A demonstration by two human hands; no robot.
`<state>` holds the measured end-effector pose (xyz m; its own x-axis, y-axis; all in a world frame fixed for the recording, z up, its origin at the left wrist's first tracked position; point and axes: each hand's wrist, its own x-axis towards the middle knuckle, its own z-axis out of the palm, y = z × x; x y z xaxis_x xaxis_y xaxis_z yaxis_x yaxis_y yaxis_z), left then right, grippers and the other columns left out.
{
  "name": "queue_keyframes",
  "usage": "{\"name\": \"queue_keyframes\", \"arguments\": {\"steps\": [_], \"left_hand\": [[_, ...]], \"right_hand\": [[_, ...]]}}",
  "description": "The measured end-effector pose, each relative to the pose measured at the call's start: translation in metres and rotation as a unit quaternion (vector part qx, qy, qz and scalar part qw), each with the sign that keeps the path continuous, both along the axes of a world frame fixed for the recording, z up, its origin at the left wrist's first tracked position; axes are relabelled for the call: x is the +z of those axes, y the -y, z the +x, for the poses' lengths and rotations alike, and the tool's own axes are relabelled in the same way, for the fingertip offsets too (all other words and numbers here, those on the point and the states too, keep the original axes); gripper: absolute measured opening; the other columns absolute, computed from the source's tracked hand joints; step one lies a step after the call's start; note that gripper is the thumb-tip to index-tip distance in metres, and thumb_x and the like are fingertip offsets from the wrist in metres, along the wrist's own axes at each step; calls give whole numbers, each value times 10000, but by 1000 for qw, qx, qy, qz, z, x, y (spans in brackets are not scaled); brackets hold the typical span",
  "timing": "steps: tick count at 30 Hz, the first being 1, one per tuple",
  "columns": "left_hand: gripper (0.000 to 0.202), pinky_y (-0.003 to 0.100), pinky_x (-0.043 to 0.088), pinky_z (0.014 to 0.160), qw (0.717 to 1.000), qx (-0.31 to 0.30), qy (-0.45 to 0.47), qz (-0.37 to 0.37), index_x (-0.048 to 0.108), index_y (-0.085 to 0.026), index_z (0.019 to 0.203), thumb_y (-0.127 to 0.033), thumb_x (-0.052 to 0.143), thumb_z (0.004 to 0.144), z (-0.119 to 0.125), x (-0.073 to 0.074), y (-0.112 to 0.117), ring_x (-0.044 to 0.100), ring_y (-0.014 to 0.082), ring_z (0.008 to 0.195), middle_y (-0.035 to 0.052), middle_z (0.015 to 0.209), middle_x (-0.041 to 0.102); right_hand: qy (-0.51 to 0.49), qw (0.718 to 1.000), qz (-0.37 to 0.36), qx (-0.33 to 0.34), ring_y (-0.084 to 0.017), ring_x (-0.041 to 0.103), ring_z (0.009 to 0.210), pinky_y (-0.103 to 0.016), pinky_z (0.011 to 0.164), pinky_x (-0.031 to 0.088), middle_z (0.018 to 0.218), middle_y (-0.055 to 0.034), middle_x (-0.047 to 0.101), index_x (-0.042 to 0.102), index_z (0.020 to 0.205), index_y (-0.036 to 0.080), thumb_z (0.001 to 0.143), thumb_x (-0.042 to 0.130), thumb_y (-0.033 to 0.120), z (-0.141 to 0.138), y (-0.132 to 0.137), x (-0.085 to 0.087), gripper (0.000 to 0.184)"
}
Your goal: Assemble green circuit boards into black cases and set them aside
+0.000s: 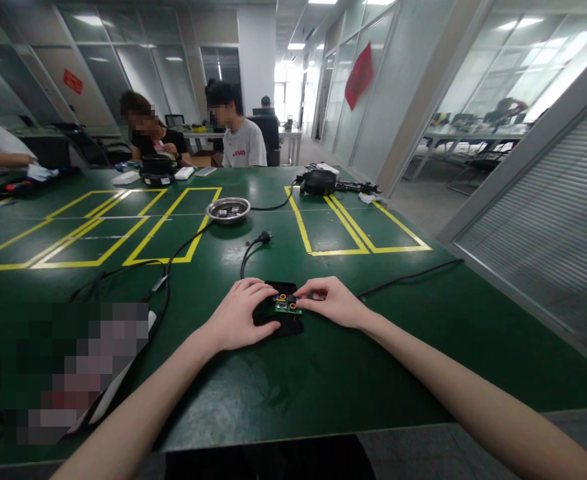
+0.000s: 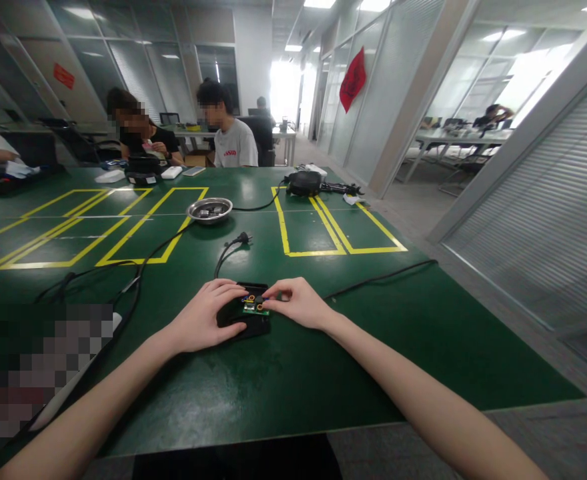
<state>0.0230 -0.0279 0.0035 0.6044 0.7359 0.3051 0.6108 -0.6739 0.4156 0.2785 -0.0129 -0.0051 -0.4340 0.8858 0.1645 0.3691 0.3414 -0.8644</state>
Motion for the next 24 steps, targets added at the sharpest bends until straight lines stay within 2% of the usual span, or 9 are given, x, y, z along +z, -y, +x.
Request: {"name": "queue_keyframes", "arguments": {"steps": [3,7,15,19,24], "left_hand": [[495,524,489,1086,1000,-5,5,-4,680,-215,1255,-335,803,791,0,0,-1,571,328,1267,114,1282,714],[507,482,546,1039,1000,-12,8,-11,696,-203,1251,-311,819,771,-2,2,-2,614,304,1195,106,1228,737],[637,453,562,1034,999,-33,14,-23,675,-214,1322,-373,870,737,-9,2,-7,627,285,1197,110,1281,715],[665,450,553,1046,999,-24,10,-35,684,-198,1305,-425,890,715,-9,2,-8,635,291,1205,115,1284,718],[439,454,559,1019,999,44,-6,-2,726,-177,1150,-348,861,770,2,0,-6,659,298,1157,99,1202,753]], "right_hand": [[-12,1000,-19,-5,-136,557,585,-266,545,433,770,-42,750,820,938,168,842,762,423,-7,0,-5,279],[-9,1000,15,7,-190,672,745,-310,686,528,876,-61,779,824,945,189,890,720,366,-12,-1,-6,212],[27,990,132,37,-195,702,818,-314,765,544,922,-68,764,827,998,209,980,649,330,-6,-5,-2,216],[32,987,149,47,-189,706,819,-308,773,546,924,-74,760,826,1006,196,988,649,321,-6,-6,-4,217],[43,988,142,44,-188,702,811,-290,720,551,944,-72,753,814,1062,194,906,742,303,-8,-6,-8,204]]}}
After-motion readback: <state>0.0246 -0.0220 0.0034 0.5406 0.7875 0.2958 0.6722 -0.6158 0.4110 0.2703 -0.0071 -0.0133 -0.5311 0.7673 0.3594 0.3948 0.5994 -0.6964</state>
